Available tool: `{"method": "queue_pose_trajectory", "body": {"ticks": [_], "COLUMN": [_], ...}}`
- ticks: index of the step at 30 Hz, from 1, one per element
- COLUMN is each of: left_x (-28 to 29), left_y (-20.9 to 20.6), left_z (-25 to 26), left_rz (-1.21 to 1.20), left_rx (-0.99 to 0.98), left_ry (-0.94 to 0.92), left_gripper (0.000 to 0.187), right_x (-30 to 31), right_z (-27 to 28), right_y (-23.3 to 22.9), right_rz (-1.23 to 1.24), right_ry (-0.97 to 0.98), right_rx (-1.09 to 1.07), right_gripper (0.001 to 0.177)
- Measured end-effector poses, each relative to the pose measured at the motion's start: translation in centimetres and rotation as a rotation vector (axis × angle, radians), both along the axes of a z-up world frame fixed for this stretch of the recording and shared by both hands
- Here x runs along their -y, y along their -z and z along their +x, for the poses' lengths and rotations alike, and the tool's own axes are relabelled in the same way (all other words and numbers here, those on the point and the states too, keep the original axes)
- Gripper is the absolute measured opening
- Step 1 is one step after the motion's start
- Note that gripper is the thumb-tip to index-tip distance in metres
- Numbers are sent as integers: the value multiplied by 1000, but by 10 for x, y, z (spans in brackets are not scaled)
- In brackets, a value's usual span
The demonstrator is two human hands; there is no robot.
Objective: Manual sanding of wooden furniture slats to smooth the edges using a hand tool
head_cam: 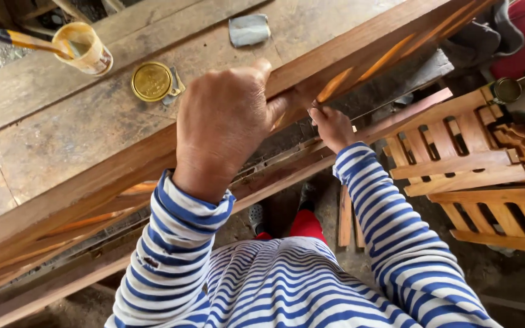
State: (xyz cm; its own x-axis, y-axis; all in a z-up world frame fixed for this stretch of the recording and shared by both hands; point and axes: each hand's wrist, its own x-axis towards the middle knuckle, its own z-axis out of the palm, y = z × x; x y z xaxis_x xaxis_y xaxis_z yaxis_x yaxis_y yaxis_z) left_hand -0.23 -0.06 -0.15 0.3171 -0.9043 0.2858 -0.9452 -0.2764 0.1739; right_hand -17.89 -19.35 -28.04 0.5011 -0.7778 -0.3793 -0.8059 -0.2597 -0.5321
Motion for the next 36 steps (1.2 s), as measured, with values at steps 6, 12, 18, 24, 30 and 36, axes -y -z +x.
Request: {"method": "queue_pose_trajectory", "body": {"ticks": [6,12,18,24,30,36], "left_x": [-2,5,4,3,5,-1], "left_y": [1,6,7,4,-2,-1], "left_z": [-4,-2,-2,2,8,-2], "left_rz": [27,-2,17,33,65,62], "left_rx": [-1,-5,-76,-90,24,23], "left_ry": [4,-27,3,14,24,18], "left_gripper": [71,62,48,48,41,40], "right_x": [-21,-25,-31,-31,-53,-33], "right_z": [-9,-5,17,-51,-38,-9], "right_y": [3,35,-51,-57,-60,-8], "right_rz": [-655,-804,-44,959,134,-447], "right_ry": [-104,-3,40,199,204,-27], "right_rx": [13,83,-144,570,422,-21], "right_gripper": [31,30,51,38,35,40]}}
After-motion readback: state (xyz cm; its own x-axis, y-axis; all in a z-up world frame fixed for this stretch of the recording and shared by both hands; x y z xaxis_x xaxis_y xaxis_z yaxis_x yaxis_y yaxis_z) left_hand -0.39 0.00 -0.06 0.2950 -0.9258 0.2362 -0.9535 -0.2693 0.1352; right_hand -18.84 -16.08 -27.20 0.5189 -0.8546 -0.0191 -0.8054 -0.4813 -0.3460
